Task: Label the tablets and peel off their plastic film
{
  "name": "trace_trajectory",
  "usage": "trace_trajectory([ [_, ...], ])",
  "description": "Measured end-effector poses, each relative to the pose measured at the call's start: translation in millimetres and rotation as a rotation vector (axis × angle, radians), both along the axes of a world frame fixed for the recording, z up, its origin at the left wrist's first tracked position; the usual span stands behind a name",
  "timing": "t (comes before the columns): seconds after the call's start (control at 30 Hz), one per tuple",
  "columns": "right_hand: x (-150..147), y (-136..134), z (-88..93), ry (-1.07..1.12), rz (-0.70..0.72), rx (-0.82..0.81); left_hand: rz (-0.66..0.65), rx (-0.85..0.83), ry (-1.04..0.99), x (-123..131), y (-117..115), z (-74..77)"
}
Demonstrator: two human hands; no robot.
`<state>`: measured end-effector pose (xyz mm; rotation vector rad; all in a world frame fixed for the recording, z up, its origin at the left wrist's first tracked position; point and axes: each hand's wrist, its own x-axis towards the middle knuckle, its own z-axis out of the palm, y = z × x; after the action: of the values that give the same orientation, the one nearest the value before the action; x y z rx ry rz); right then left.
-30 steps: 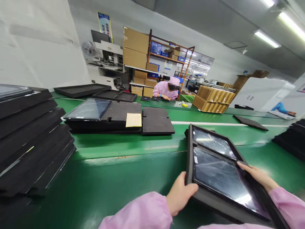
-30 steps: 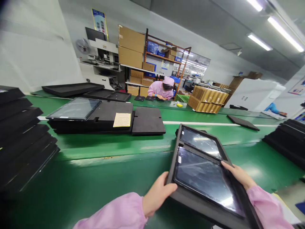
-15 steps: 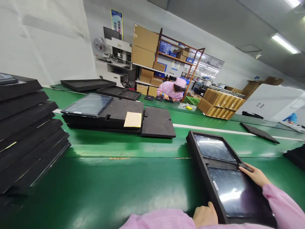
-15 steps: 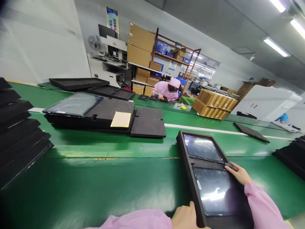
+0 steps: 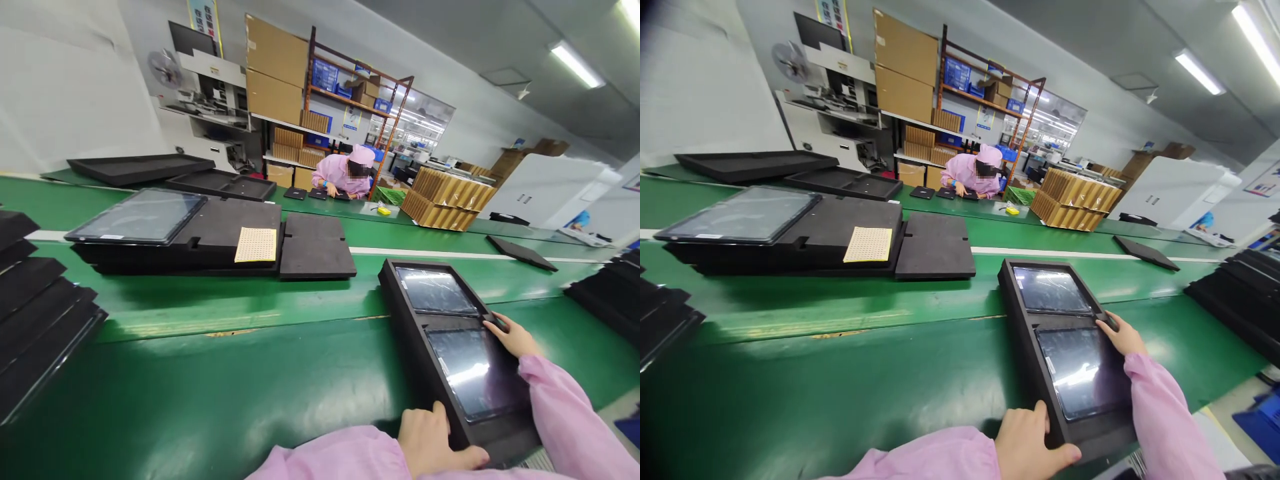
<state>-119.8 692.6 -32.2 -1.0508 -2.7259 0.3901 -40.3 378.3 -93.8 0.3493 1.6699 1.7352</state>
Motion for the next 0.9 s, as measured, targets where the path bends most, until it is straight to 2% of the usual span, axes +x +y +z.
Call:
trace_trajectory([
  [0.07,2.8,-1.5,-4.0,-0.053,-0.035,0.008,-0.02,-0.072,0.059,-2.3,-0.8,-4.4],
  [0.17,7.3,-3.0,-6.5,-0.117,-0.072,0.016,0.044,-0.098,0.069,-10.6,1.6,-19.5],
  [0.27,11.0,-5.0,-5.5,-0.15,-0.08,0.022,0.065,-0.037,0.006,-18.9,6.0,-40.9],
  [0.37,13.6,-7.8,-4.3,-0.17,-0.078,0.028,-0.002,0.041,-0.036,-21.7,8.2,-55.2],
  [0.5,14.3,-8.4,-5.7,-0.183,-0.089,0.035,-0.086,0.099,-0.033,-19.2,7.4,-53.0],
  [0.67,13.2,3.3,-8.3,-0.184,-0.107,0.042,-0.077,0.099,-0.042,-19.8,14.0,-46.1],
  [0.77,13.2,15.8,-7.3,-0.174,-0.117,0.061,-0.127,0.116,-0.007,-27.5,24.9,-51.4],
  [0.9,10.2,29.6,-5.2,-0.119,-0.097,0.111,-0.259,0.123,0.036,-45.2,42.3,-63.3],
])
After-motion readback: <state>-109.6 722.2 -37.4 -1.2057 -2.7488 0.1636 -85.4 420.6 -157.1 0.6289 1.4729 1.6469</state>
